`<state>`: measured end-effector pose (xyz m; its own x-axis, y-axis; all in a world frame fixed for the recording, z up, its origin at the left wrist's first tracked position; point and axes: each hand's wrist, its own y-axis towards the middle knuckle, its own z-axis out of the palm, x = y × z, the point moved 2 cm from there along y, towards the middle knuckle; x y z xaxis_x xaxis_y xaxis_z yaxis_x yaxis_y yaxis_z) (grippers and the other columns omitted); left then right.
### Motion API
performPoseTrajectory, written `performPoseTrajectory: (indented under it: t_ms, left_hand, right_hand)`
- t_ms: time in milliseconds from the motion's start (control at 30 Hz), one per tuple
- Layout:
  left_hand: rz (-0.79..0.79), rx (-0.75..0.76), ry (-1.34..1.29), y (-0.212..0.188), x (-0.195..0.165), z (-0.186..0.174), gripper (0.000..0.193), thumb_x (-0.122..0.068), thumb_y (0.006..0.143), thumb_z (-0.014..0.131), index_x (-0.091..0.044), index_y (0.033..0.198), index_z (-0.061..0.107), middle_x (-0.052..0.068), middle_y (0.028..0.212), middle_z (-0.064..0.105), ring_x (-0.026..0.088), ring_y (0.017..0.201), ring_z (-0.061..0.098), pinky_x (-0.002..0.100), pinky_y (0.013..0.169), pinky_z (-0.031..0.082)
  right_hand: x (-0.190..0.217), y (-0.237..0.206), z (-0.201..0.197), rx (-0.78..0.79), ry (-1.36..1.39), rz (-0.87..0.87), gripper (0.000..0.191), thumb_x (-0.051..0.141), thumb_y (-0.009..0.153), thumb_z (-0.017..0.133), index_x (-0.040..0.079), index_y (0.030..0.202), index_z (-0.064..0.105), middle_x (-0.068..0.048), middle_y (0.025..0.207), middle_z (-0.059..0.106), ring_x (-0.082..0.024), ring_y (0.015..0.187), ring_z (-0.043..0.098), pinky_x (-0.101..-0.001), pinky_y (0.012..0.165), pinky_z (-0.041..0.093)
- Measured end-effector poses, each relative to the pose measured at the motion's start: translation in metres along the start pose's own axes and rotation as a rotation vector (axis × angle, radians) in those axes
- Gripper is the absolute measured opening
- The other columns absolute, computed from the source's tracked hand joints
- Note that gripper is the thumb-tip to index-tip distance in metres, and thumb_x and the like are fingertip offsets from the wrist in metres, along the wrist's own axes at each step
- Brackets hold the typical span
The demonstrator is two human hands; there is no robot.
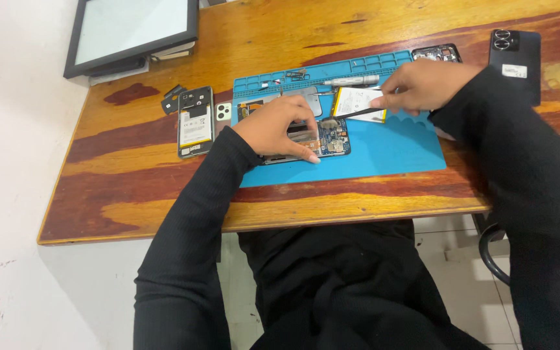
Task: The person disassembles a smartphone on a workbench, using a screwdriver and tweezers to remove screws and separate internal components. They lift the screen assembly, disconnect ribbon cables, and remove the battery and other parts, placing them on a blue mat.
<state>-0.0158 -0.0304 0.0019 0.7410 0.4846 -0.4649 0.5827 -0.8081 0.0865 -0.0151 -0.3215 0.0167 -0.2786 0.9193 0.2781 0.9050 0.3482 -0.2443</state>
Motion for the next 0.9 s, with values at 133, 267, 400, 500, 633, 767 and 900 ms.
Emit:
performPoseTrajectory:
  t_ms: [133, 267, 400, 500, 633, 767, 900]
  left_hand:
    - [0.005, 0.001, 0.008, 0.0, 0.001, 0.001, 0.057, -0.055, 0.065, 0.092, -0.012, 0.096, 0.075, 0.007, 0.112, 0.063, 0.026, 0.109, 0.06, 0.041, 0.092, 0.053]
    - [0.027, -0.01, 0.006, 0.0, 0.002, 0.001, 0.057, -0.055, 0.065, 0.092, -0.011, 0.097, 0.074, 0.007, 0.111, 0.063, 0.027, 0.109, 0.06, 0.04, 0.092, 0.053]
    - [-0.006, 0.003, -0.001, 0.0, 0.002, 0.001, 0.058, -0.055, 0.065, 0.092, -0.011, 0.098, 0.073, 0.007, 0.11, 0.063, 0.026, 0.108, 0.061, 0.04, 0.091, 0.053]
    - [-0.006, -0.005, -0.031, 0.001, 0.001, 0.001, 0.058, -0.054, 0.064, 0.093, -0.011, 0.098, 0.073, 0.007, 0.11, 0.063, 0.026, 0.109, 0.06, 0.039, 0.09, 0.053]
    - [0.01, -0.011, -0.009, 0.0, -0.001, 0.0, 0.058, -0.054, 0.065, 0.093, -0.01, 0.097, 0.073, 0.007, 0.109, 0.063, 0.026, 0.108, 0.06, 0.039, 0.09, 0.053]
    - [0.031, -0.017, -0.006, -0.002, -0.001, -0.001, 0.056, -0.054, 0.066, 0.093, -0.011, 0.095, 0.073, 0.007, 0.109, 0.063, 0.026, 0.107, 0.061, 0.04, 0.089, 0.053]
    - [0.028, -0.023, 0.005, -0.002, 0.0, -0.001, 0.057, -0.056, 0.065, 0.092, -0.011, 0.095, 0.073, 0.006, 0.108, 0.063, 0.026, 0.106, 0.06, 0.04, 0.088, 0.052]
  right_hand:
    - [-0.011, -0.006, -0.01, -0.1, -0.068, -0.014, 0.05, 0.054, 0.093, 0.062, 0.006, 0.09, 0.076, -0.011, 0.065, 0.067, -0.026, 0.061, 0.066, -0.0413, 0.062, 0.055]
    - [-0.014, -0.006, -0.013, -0.129, -0.062, 0.013, 0.047, 0.051, 0.098, 0.059, 0.007, 0.094, 0.076, -0.014, 0.065, 0.067, -0.026, 0.06, 0.065, -0.0425, 0.061, 0.054]
    - [-0.003, -0.001, -0.008, -0.111, -0.07, -0.109, 0.052, 0.051, 0.102, 0.056, 0.004, 0.091, 0.076, -0.016, 0.065, 0.066, -0.026, 0.058, 0.061, -0.0416, 0.061, 0.052]
    - [0.004, -0.003, -0.005, -0.111, -0.006, -0.088, 0.046, 0.049, 0.1, 0.057, 0.007, 0.102, 0.076, -0.015, 0.063, 0.067, -0.026, 0.056, 0.062, -0.0423, 0.059, 0.051]
    - [0.012, -0.002, -0.004, -0.057, 0.0, -0.101, 0.043, 0.048, 0.096, 0.06, 0.008, 0.098, 0.076, -0.011, 0.064, 0.068, -0.024, 0.055, 0.062, -0.0407, 0.058, 0.051]
    - [0.014, -0.003, 0.0, -0.003, 0.03, -0.066, 0.043, 0.048, 0.094, 0.065, 0.006, 0.088, 0.074, -0.01, 0.062, 0.066, -0.021, 0.055, 0.058, -0.0381, 0.058, 0.05]
    - [0.005, -0.009, -0.005, 0.056, 0.135, -0.085, 0.037, 0.046, 0.088, 0.07, 0.01, 0.081, 0.076, -0.007, 0.061, 0.061, -0.02, 0.056, 0.05, -0.0385, 0.058, 0.044]
